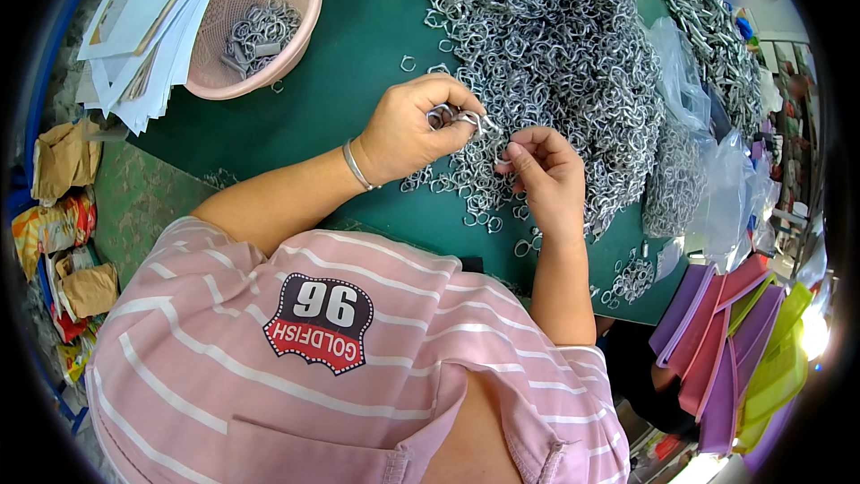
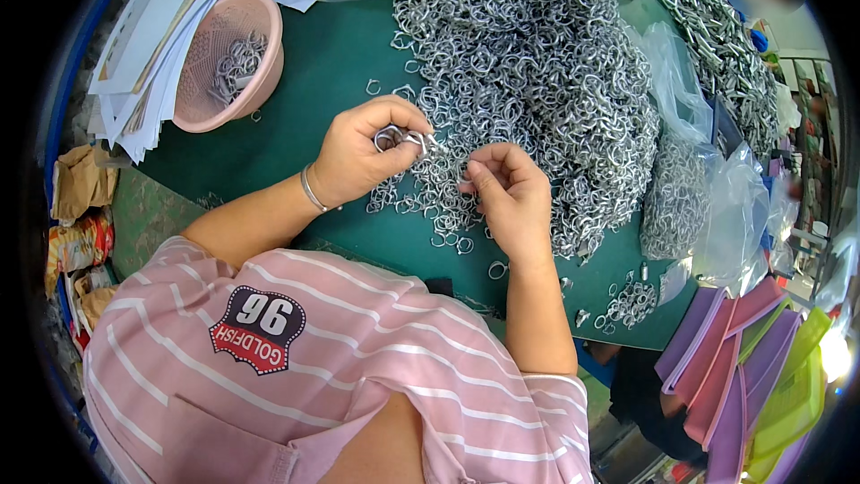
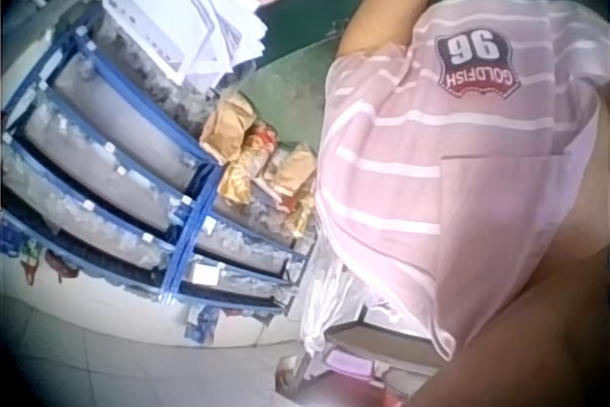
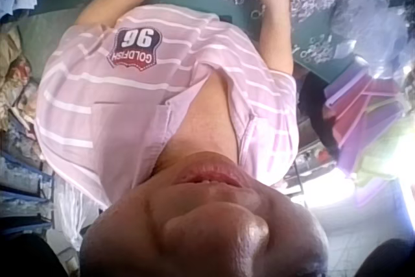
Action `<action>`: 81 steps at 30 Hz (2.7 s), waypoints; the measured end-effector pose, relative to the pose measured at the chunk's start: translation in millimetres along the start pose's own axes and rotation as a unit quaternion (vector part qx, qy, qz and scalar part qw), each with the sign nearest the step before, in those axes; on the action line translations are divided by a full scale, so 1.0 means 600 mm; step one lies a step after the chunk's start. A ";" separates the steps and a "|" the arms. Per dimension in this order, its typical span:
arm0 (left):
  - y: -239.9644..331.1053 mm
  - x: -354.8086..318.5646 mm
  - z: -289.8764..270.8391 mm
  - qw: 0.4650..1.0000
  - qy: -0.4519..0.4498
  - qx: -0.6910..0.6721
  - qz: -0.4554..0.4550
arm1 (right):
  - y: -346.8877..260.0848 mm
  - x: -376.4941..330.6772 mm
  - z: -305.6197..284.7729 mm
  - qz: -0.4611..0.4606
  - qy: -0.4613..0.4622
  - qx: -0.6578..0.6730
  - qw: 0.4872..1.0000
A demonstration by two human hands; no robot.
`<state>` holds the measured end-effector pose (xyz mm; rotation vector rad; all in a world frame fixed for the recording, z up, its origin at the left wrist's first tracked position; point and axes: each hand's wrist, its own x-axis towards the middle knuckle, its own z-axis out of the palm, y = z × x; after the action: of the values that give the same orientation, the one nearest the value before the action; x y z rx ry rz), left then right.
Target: The person links together and sorts small metal rings by hand, moving some rings into a pink bowl while other piles remain on the table. The person handles the rings one at a time and in small groups.
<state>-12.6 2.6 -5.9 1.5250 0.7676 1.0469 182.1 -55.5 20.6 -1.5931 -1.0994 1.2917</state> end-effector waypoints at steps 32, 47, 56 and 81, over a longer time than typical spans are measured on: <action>-0.007 -0.010 0.007 0.992 -0.110 -0.043 0.036 | 0.028 -0.021 0.010 -0.151 -0.055 0.226 0.961; 0.001 -0.002 0.005 0.956 -0.073 -0.222 -0.179 | 0.023 0.029 -0.005 -0.328 0.157 -0.342 0.866; -0.008 0.007 -0.006 0.864 -0.078 -0.432 -0.247 | 0.024 0.044 -0.007 -0.338 0.166 -0.433 0.819; -0.028 0.107 0.058 0.886 -0.183 0.389 0.176 | 0.007 0.029 -0.015 -0.353 0.247 -0.275 0.860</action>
<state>45.8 48.8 -9.4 2.5438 0.6827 0.6733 193.2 -41.1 12.8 -1.5348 -1.5722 0.0598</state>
